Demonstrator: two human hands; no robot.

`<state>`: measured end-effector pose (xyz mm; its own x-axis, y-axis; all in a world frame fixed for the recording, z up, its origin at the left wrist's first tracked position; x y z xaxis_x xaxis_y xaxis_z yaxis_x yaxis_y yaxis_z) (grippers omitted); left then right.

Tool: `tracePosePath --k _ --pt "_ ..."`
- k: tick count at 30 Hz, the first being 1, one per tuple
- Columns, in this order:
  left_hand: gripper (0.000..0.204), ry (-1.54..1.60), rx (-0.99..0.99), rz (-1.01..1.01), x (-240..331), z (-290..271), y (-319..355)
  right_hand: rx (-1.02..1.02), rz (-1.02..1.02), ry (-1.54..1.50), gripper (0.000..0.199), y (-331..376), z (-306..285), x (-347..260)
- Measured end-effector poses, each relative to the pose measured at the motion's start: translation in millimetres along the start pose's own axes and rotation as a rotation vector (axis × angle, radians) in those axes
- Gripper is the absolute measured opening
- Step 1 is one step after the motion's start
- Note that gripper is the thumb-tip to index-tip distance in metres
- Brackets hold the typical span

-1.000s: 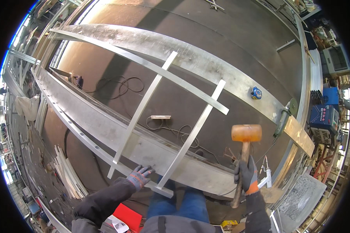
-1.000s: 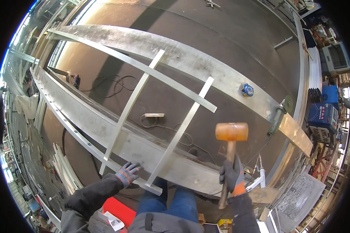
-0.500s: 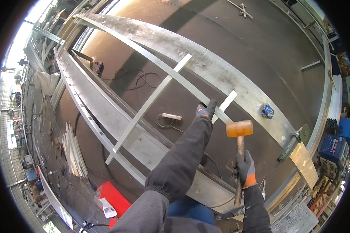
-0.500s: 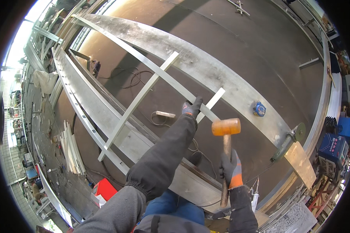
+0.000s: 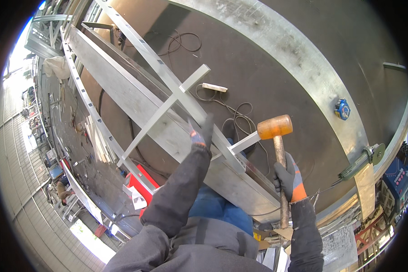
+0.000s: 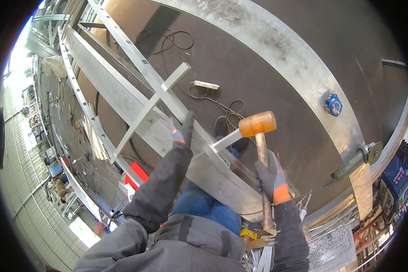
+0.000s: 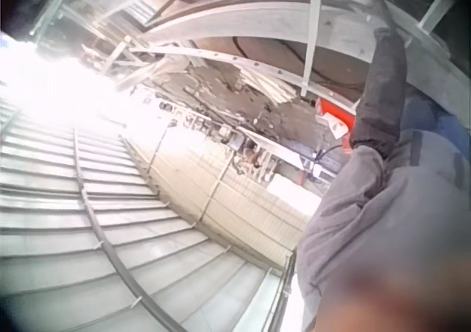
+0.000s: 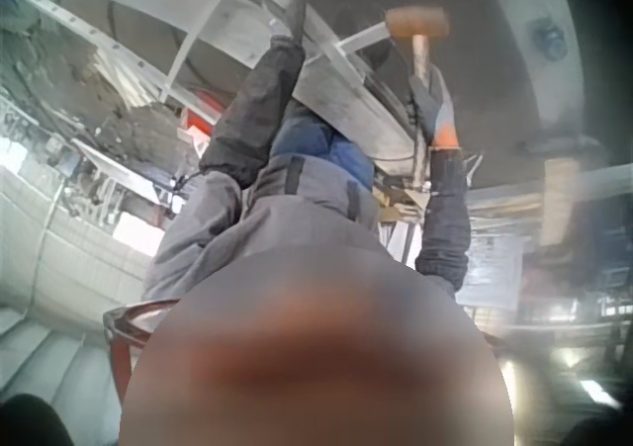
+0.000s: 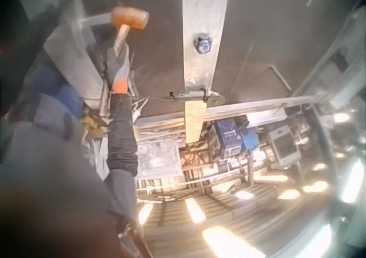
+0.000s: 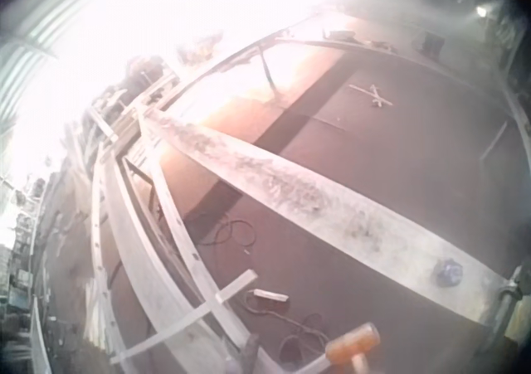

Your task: The person assembles a metal frame by inserting metal bars into slots on a larger frame, tapping them into place with a rubber mallet, and grinding the edges with an angle grinder. The person repeatedly positions bars, hammers them, and grinds the frame edges.

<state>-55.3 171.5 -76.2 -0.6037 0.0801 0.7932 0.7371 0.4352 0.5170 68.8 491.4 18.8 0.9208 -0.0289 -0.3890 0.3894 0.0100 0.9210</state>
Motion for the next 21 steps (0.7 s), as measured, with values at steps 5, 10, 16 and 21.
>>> tracePosePath --k 5,10,16,21 --pt "0.026 0.455 -0.044 -0.402 -25 24 -27 -0.019 0.051 0.001 0.042 -6 -34 2" --pt "0.020 0.596 -0.051 -0.497 -31 31 -22 0.619 -0.143 -0.388 0.038 20 -164 -28" --pt "0.022 0.703 -0.101 -0.591 -28 48 -22 0.141 -0.276 0.132 0.034 -11 -68 -28" --pt "0.021 0.561 -0.045 -0.489 -28 27 -22 0.104 -0.093 0.007 0.028 6 -89 13"
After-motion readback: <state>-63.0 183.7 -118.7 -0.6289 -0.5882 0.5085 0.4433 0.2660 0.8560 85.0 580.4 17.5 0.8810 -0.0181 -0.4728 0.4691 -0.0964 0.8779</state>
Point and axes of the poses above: each hand's wrist, its own y-axis away from the middle knuckle, its own z-axis out of the palm, x = y × z, the point moved 9 cm from there along -y, towards the middle knuckle, and after that the axes turned 7 degrees about y, right-handed, at the moved point
